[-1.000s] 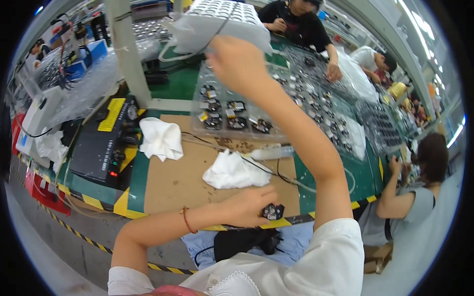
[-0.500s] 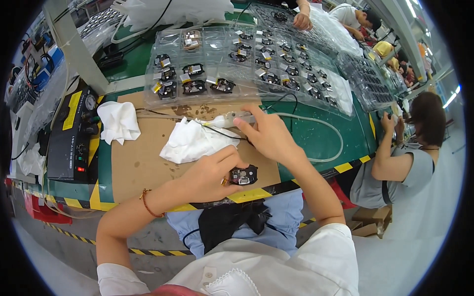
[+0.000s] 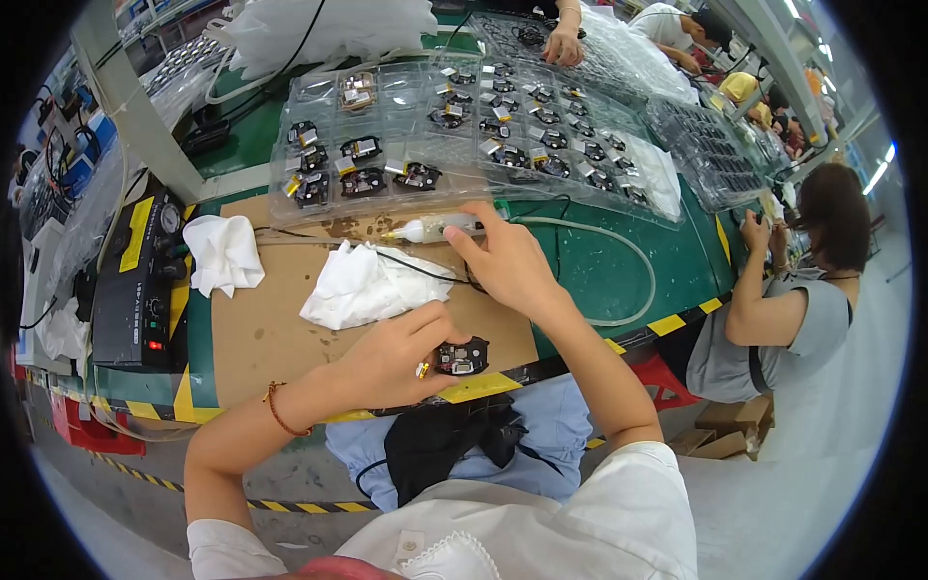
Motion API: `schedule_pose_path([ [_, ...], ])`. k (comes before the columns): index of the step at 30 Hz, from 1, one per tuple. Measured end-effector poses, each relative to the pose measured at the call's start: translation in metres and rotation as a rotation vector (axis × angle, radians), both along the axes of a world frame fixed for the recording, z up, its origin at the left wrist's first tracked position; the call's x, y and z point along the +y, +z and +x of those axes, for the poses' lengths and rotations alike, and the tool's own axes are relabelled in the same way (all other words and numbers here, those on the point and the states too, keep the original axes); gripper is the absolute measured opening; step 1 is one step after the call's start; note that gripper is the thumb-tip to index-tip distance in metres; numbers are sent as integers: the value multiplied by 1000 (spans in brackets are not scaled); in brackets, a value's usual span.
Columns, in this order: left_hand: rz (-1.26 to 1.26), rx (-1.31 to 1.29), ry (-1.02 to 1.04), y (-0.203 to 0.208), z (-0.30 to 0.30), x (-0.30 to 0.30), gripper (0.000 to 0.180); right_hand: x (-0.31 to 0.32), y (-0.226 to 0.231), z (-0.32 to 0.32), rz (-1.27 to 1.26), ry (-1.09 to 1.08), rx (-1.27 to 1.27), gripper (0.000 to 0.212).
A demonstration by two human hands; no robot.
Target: The person picks up a smartwatch component from a tray, applies glue to its internal edges using a dispenser, and sets it back. They repeat this process for other components, occasionally wiping them with a cloth or turning them over before returning them to the tray.
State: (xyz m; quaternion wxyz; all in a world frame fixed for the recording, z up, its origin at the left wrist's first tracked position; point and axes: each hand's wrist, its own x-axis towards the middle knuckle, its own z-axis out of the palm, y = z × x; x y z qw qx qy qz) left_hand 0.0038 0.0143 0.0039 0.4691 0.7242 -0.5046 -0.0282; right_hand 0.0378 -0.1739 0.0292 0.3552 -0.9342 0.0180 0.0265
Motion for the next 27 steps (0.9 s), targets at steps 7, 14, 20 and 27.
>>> schedule_pose_path([
  [7,-15,23,-2,-3,-1,1,42,-10,-23,-15,531,-291,-207,21],
  [14,60,162,27,3,0,0,37,-2,-13,-36,1151,-510,-502,21],
  [20,97,126,78,3,-1,-1,42,-6,-14,-56,1636,-537,-456,18],
  [27,107,145,93,7,0,0,40,-27,8,-49,2541,-227,-44,27],
])
